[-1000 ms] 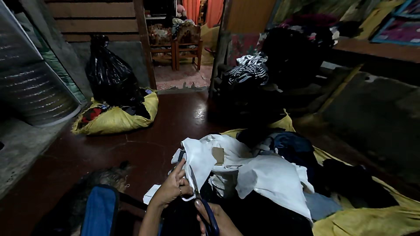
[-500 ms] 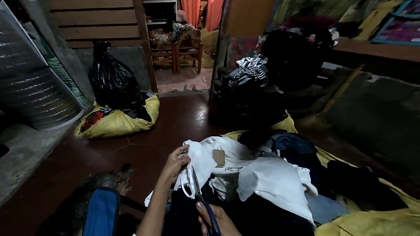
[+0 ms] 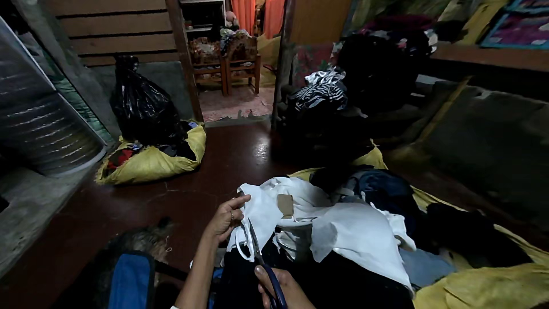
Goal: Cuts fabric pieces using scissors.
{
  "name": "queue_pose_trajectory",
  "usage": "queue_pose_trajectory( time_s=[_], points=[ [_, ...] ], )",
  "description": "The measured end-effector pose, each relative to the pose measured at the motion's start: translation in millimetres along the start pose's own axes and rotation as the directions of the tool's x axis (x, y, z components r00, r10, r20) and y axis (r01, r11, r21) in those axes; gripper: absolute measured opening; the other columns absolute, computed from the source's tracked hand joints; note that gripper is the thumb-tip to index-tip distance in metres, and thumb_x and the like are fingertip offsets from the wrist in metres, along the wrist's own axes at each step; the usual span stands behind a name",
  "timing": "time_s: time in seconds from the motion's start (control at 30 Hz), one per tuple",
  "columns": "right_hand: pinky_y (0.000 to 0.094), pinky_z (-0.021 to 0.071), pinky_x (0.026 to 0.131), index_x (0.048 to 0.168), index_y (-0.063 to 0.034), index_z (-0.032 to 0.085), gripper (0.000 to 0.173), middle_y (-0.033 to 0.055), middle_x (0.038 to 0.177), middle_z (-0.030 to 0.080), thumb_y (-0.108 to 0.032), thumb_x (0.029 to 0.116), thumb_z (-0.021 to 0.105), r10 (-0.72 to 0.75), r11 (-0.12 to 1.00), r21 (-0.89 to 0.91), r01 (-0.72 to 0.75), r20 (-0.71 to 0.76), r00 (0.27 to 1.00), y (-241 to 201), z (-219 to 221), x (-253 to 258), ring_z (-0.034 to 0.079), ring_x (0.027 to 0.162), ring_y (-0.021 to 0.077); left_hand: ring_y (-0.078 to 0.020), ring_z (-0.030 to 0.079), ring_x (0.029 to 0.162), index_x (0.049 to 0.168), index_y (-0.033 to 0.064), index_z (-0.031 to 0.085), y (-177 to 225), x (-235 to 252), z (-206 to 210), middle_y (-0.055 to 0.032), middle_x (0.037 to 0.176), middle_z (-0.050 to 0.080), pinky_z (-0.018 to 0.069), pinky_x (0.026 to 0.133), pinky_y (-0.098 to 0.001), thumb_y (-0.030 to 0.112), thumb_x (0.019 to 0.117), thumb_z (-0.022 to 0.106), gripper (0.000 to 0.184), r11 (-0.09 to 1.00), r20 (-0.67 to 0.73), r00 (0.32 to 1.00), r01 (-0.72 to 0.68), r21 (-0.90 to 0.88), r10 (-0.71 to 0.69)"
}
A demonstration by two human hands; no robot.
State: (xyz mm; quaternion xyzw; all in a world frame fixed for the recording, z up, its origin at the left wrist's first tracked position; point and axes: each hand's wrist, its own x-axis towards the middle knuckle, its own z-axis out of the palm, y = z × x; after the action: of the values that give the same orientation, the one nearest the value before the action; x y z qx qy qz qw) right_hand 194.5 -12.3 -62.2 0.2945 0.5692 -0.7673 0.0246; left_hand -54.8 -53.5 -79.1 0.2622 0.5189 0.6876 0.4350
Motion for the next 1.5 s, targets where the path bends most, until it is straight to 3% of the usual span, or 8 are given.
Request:
queue_pose_trajectory(
  time_s=[0.1, 0.27, 0.37, 0.63, 0.73, 1.07, 1.27, 1.5],
  points=[
    [0.0243, 0.0488, 0.047, 0.09, -0.0057, 0.064, 0.038, 0.0009, 0.063, 0.061, -0.039, 0.1061, 0.055, -0.002, 1.0, 0.001, 0.002, 0.007, 1.0, 1.6, -0.6, 1.6, 0.058, 0.051, 0.0097, -0.0085, 0.063, 0.085, 0.142, 0.0095, 0.059, -1.0, 2.3, -4.8, -0.0083, 0.136, 0.062, 0.0529, 0.068, -0.0253, -0.002, 0.0883, 0.056, 0.055, 0.998, 0.059, 0.997, -0.047, 0.032, 0.046],
    [0.0244, 0.0493, 0.049, 0.09, -0.0063, 0.063, 0.038, 0.0002, 0.064, 0.061, -0.04, 0.1059, 0.055, -0.01, 1.0, -0.007, 0.01, 0.036, 0.999, 4.3, -2.5, 3.8, 0.058, 0.053, 0.0093, -0.0137, 0.065, 0.098, 0.152, 0.0123, 0.048, -2.9, 5.4, -6.8, -0.0116, 0.142, 0.058, 0.0558, 0.082, -0.0311, -0.003, 0.0858, 0.057, 0.069, 0.993, 0.048, 0.994, -0.104, 0.05, 0.101],
    [0.0245, 0.0493, 0.052, 0.098, -0.0073, 0.062, 0.043, 0.0, 0.069, 0.061, -0.047, 0.1069, 0.049, 0.025, 0.999, -0.038, -0.021, 0.112, 0.993, 3.1, -4.5, 6.0, 0.059, 0.058, 0.0095, -0.0164, 0.066, 0.103, 0.154, 0.0117, 0.045, -4.9, 6.0, -8.1, -0.013, 0.144, 0.057, 0.0564, 0.086, -0.0332, -0.003, 0.0844, 0.058, 0.073, 0.992, 0.042, 0.991, -0.127, 0.02, 0.126],
    [0.0252, 0.0499, 0.052, 0.101, -0.0082, 0.061, 0.048, 0.0006, 0.072, 0.061, -0.053, 0.1067, 0.044, 0.036, 0.998, -0.047, -0.029, 0.156, 0.987, -4.7, -2.9, 16.2, 0.061, 0.06, 0.0109, -0.0197, 0.064, 0.112, 0.153, 0.0101, 0.046, -3.8, 1.4, -12.5, -0.0124, 0.149, 0.053, 0.056, 0.091, -0.0361, -0.003, 0.0818, 0.061, 0.074, 0.986, -0.004, 0.987, -0.162, 0.035, 0.162],
    [0.0256, 0.0502, 0.053, 0.102, -0.0087, 0.06, 0.051, 0.0, 0.072, 0.061, -0.056, 0.106, 0.043, 0.052, 0.995, -0.091, -0.039, 0.153, 0.987, -9.8, -4.0, 21.2, 0.061, 0.06, 0.0111, -0.0205, 0.058, 0.125, 0.154, 0.0095, 0.045, -1.6, -1.1, -10.6, -0.0097, 0.157, 0.046, 0.053, 0.099, -0.0371, -0.003, 0.0817, 0.06, 0.075, 0.988, -0.024, 0.988, -0.15, 0.043, 0.151],
    [0.025, 0.052, 0.053, 0.106, -0.0087, 0.06, 0.049, 0.0005, 0.072, 0.06, -0.055, 0.1052, 0.046, 0.005, 0.998, -0.069, 0.006, 0.156, 0.988, -17.0, -6.3, 33.3, 0.061, 0.06, 0.0111, -0.0169, 0.059, 0.123, 0.154, 0.0108, 0.045, -4.3, -5.8, -7.6, -0.009, 0.158, 0.045, 0.0544, 0.094, -0.0331, 0.0, 0.0787, 0.065, 0.079, 0.987, -0.022, 0.988, -0.153, -0.048, 0.152],
    [0.0253, 0.0502, 0.048, 0.099, -0.0069, 0.062, 0.043, 0.0012, 0.066, 0.06, -0.048, 0.1057, 0.052, 0.007, 1.0, -0.024, -0.006, 0.049, 0.999, -14.7, 1.0, 32.2, 0.059, 0.053, 0.0115, -0.0174, 0.059, 0.122, 0.155, 0.0105, 0.042, -8.0, -3.7, -6.2, -0.009, 0.159, 0.042, 0.0545, 0.093, -0.0337, 0.002, 0.0764, 0.068, 0.084, 0.985, -0.016, 0.986, -0.169, -0.047, 0.168],
    [0.0251, 0.0506, 0.051, 0.101, -0.0079, 0.06, 0.045, 0.0009, 0.069, 0.061, -0.05, 0.1069, 0.047, 0.001, 1.0, -0.023, 0.001, 0.112, 0.994, -14.2, -2.9, 28.9, 0.061, 0.057, 0.0113, -0.0186, 0.049, 0.138, 0.159, 0.0076, 0.034, -6.4, -9.5, 0.7, -0.0098, 0.165, 0.033, 0.0489, 0.106, -0.0358, 0.002, 0.0748, 0.067, 0.091, 0.983, 0.029, 0.983, -0.179, -0.034, 0.18]
  ],
)
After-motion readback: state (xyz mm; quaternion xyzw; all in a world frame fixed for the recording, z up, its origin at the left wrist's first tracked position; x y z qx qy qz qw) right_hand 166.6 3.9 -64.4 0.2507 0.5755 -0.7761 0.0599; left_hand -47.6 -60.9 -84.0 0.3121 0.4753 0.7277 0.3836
